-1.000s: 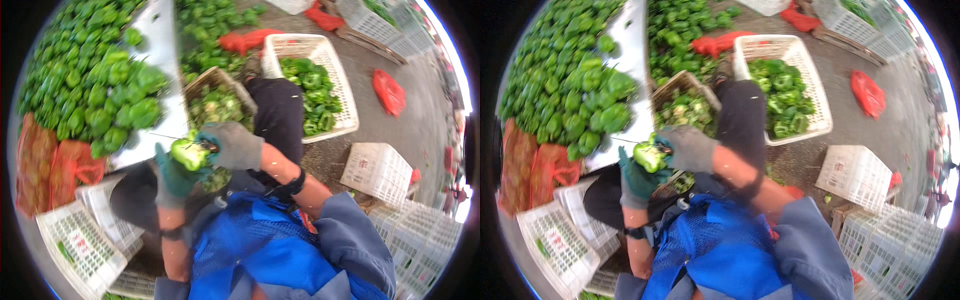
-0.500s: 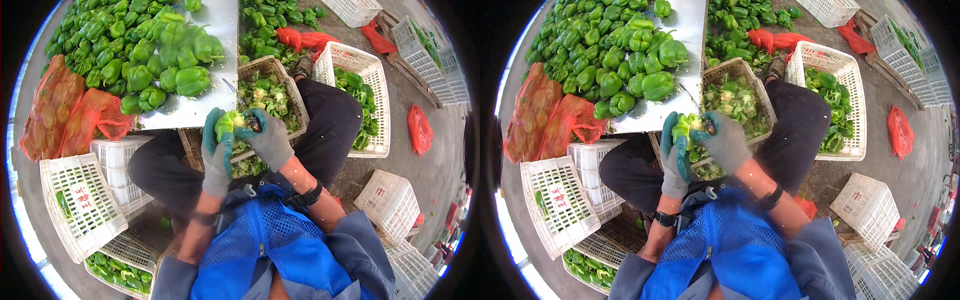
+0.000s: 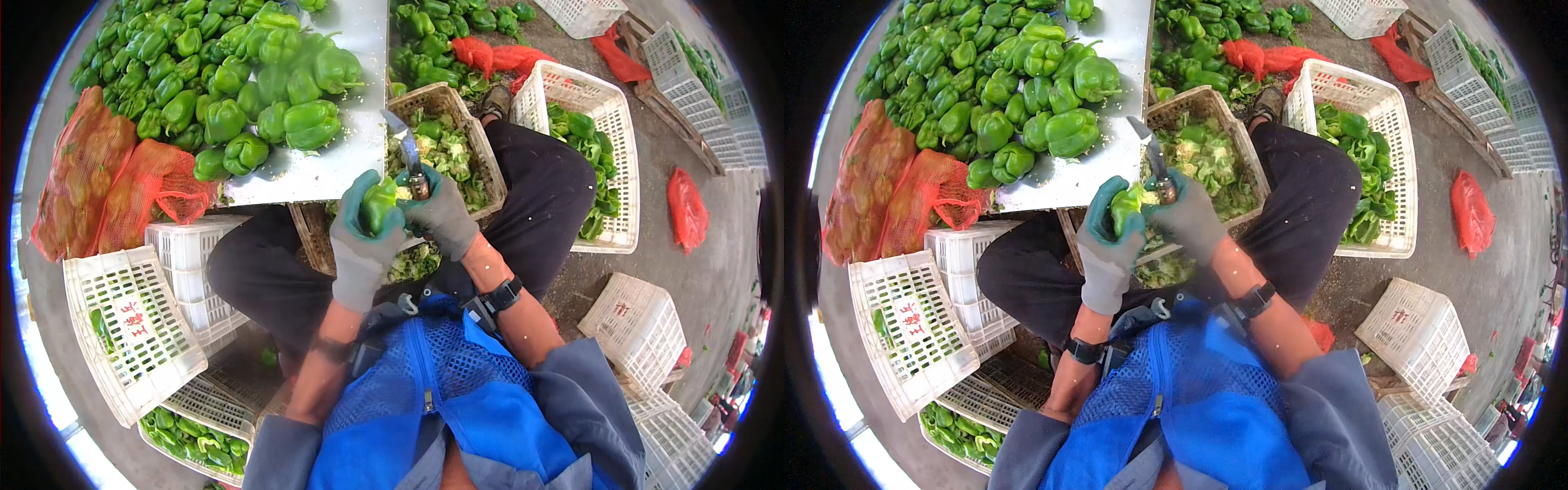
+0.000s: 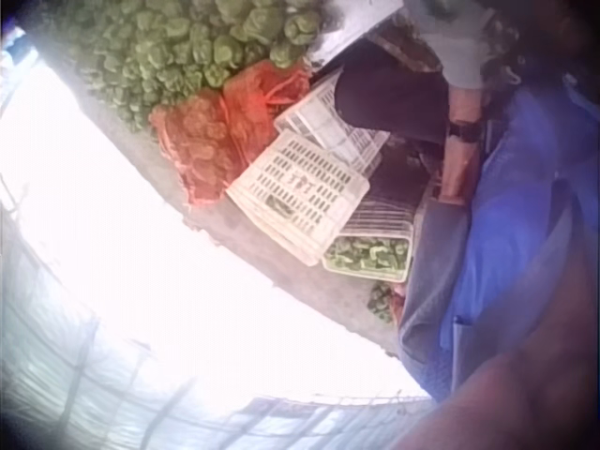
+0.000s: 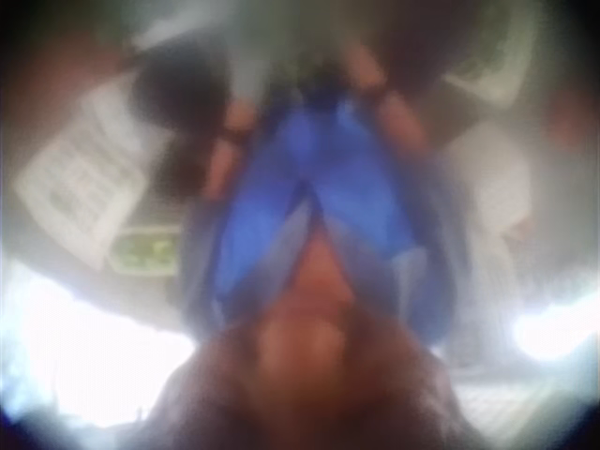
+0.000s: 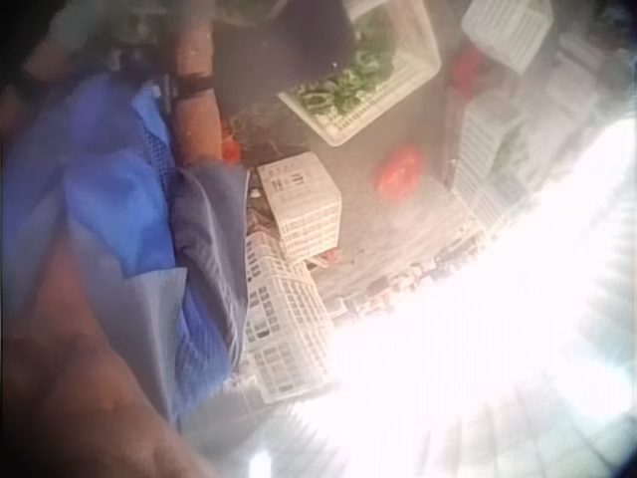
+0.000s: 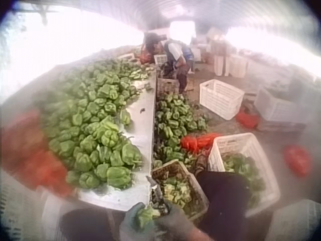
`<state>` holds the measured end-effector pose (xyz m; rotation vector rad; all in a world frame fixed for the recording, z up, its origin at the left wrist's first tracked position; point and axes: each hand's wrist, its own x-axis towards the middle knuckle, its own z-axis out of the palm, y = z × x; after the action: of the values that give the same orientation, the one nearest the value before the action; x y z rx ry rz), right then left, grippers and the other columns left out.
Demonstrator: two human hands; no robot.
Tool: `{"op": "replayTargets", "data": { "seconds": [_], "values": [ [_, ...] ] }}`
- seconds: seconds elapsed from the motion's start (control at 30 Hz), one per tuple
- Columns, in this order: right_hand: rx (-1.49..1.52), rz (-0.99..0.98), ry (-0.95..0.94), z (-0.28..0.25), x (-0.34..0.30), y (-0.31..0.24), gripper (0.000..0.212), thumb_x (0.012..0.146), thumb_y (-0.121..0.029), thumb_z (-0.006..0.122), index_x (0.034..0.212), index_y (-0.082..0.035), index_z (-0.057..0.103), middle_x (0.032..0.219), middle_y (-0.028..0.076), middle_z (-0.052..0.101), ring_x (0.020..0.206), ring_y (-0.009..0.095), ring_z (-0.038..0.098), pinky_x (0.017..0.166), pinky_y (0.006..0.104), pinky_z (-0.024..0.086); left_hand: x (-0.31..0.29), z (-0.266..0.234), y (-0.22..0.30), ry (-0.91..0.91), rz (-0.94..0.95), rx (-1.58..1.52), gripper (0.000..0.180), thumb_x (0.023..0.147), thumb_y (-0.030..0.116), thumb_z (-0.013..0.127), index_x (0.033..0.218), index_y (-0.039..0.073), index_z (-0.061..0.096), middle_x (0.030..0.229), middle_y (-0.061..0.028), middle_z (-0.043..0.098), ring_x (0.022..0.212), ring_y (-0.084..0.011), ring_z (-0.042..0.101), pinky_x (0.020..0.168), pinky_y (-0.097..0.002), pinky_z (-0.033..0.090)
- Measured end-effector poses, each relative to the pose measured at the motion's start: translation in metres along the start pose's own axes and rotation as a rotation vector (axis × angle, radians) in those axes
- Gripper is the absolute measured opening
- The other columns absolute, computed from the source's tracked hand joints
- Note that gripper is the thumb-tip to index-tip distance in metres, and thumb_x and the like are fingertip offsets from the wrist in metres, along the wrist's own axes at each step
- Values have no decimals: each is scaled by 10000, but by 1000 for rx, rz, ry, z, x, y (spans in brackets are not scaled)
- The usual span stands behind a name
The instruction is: The person removes stems and cores from green peppers using a curved blade. They pick up peppers from a metal table and a mesh bag, cut them, and drop the processed pieces into a plastic crate located between their legs.
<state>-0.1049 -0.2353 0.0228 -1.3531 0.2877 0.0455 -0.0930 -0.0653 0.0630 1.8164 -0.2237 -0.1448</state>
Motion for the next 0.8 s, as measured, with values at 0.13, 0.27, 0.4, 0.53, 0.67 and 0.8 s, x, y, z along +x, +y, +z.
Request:
{"op": "replayTargets", "data": {
  "seconds": [0.13,0.27,0.4,0.53,0.67,0.8],
  "values": [
    [347,264,-24,-9,-10,1,474,861,-78,859,1289,-29,660,830,14,675,552,79,562,477,247,393,5,-13,-23,-51,-114,-507,599,987,171,696,1523,-69,577,1445,-211,686,1279,-289,694,1131,-425,548],
    [728,274,-131,-24,-17,4,440,894,-76,814,1303,-20,662,770,-17,608,497,98,501,472,254,397,3,-7,-23,-44,-418,-1315,679,1027,336,672,1576,-30,513,1454,-279,659,1244,-414,704,1087,-516,587],
    [493,236,-50,-34,-13,-8,386,895,-120,812,1253,-19,710,838,26,691,573,94,594,516,267,488,2,-8,-38,-115,-506,-1332,651,1057,413,584,1577,25,538,1419,-261,675,1175,-453,714,947,-539,630],
    [-434,-51,236,-47,5,23,527,827,-264,902,1236,12,717,899,122,742,821,281,716,830,405,587,-3,-7,-26,-151,-508,-1453,666,1055,450,585,1571,31,544,1412,-253,684,1098,-418,753,860,-479,658],
    [-722,-126,365,-44,-10,-18,511,828,-281,924,1228,-18,744,986,162,767,850,305,733,830,427,597,1,-8,-22,-70,-490,-1252,639,1069,484,562,1539,51,579,1396,-222,695,1096,-395,753,892,-484,649],
    [-583,-162,163,-7,-36,-50,466,848,-244,913,1232,-45,739,1155,170,782,914,321,777,830,404,619,5,3,-12,112,-456,-1203,616,1079,494,556,1503,49,593,1345,-196,701,1130,-350,731,938,-464,636]
  ]
}}
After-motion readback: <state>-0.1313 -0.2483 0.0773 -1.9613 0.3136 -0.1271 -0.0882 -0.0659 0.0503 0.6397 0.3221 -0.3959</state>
